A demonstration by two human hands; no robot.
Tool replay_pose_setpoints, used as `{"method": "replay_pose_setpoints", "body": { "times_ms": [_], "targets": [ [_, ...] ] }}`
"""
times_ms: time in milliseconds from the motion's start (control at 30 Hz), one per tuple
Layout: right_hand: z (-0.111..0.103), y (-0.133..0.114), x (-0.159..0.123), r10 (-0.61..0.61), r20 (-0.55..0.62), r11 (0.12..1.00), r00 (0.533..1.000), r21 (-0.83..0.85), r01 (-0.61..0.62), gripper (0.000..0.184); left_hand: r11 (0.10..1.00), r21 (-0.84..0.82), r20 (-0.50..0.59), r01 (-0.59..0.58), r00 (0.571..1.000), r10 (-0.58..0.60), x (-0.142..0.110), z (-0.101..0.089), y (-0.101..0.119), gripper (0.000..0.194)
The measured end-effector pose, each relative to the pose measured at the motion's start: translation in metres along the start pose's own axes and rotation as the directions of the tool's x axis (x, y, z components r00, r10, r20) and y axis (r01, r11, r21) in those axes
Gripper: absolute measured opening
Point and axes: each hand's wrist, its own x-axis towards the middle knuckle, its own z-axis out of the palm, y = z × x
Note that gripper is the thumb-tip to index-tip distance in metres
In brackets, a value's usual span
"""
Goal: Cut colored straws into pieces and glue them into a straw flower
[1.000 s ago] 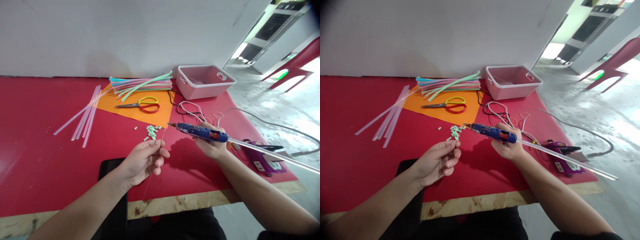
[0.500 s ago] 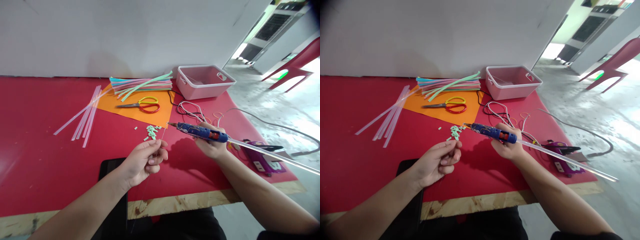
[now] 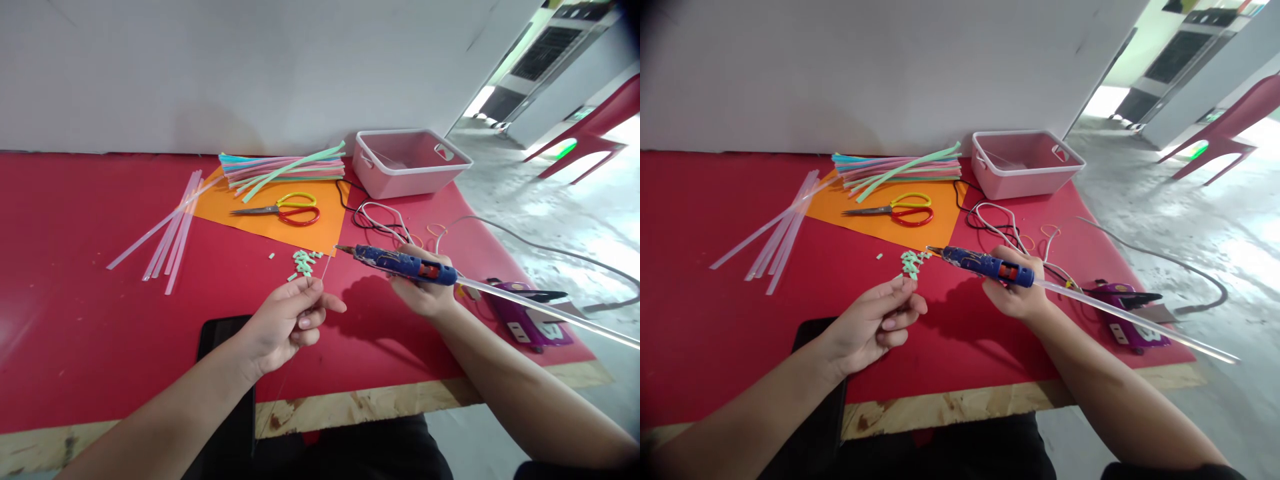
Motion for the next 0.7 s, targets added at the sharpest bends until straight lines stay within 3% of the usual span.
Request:
{"method": "replay_pose_setpoints", "body": {
  "times_ms": [700],
  "targets": [
    [0.0003, 0.0029, -0.0018, -0.022, 0.021, 1.000, 1.000, 0.011, 0.022, 0.004, 0.996, -0.073, 0.041, 0.051, 0.998, -0.049, -0.0006, -0.0006, 0.0001, 0.014]
  ]
}}
